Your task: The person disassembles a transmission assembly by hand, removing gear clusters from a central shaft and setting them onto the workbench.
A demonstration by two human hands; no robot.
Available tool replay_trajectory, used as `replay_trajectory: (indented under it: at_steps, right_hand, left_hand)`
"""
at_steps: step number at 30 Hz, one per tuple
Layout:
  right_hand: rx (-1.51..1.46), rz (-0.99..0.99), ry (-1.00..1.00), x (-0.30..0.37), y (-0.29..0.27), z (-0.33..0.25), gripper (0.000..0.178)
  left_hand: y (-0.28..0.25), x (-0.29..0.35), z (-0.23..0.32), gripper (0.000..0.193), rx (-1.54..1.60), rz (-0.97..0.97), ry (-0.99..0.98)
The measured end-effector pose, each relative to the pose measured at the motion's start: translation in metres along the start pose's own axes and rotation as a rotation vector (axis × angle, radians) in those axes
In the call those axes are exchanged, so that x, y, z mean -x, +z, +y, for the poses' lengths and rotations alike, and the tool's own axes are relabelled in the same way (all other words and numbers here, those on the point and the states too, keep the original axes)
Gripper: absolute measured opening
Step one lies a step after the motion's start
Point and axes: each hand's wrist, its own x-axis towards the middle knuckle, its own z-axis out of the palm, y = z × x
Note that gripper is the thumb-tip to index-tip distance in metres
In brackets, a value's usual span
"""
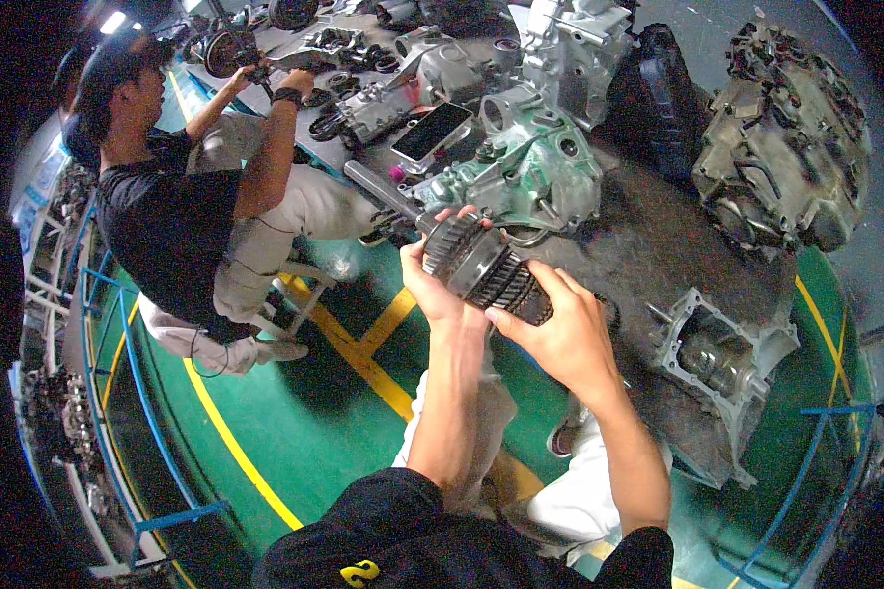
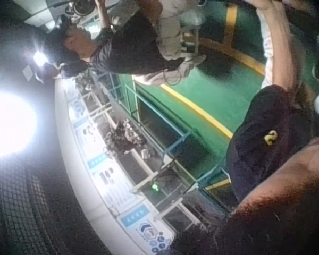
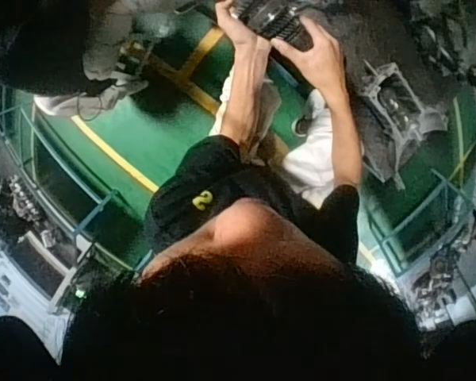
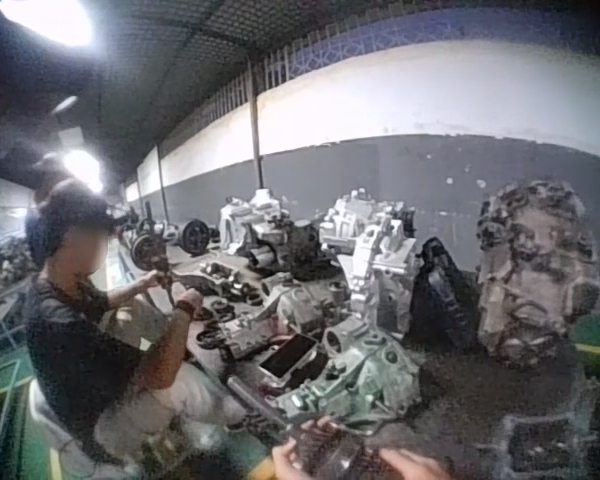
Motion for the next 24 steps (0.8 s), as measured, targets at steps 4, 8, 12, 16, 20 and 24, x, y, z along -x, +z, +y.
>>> replay_trajectory:
  at_steps: [4,8,12,16,20,24]
  right_hand:
    - [0.045,0.001,0.047,0.004,-0.002,-0.003,0.066]
    - [0.062,-0.025,0.095,0.009,-0.011,-0.002,0.065]
    - [0.053,-0.007,0.061,0.017,-0.018,0.004,0.058]
    - [-0.043,-0.024,0.009,0.022,-0.018,0.013,0.058]
    - [-0.213,-0.057,0.042,0.024,-0.016,0.019,0.059]
    - [-0.389,-0.068,0.071,0.025,-0.013,0.03,0.061]
  left_hand:
    - [-0.005,-0.003,0.0,0.046,0.027,-0.005,-0.023]
    - [-0.004,-0.005,0.004,0.047,0.049,0.038,0.003]
    - [-0.009,-0.01,0.013,0.044,0.159,0.064,-0.048]
    - [-0.011,-0.012,0.022,0.057,0.149,0.127,-0.096]
    - [-0.015,-0.013,0.027,0.057,0.226,0.007,-0.157]
    - [-0.006,-0.012,0.027,0.054,0.182,0.172,-0.104]
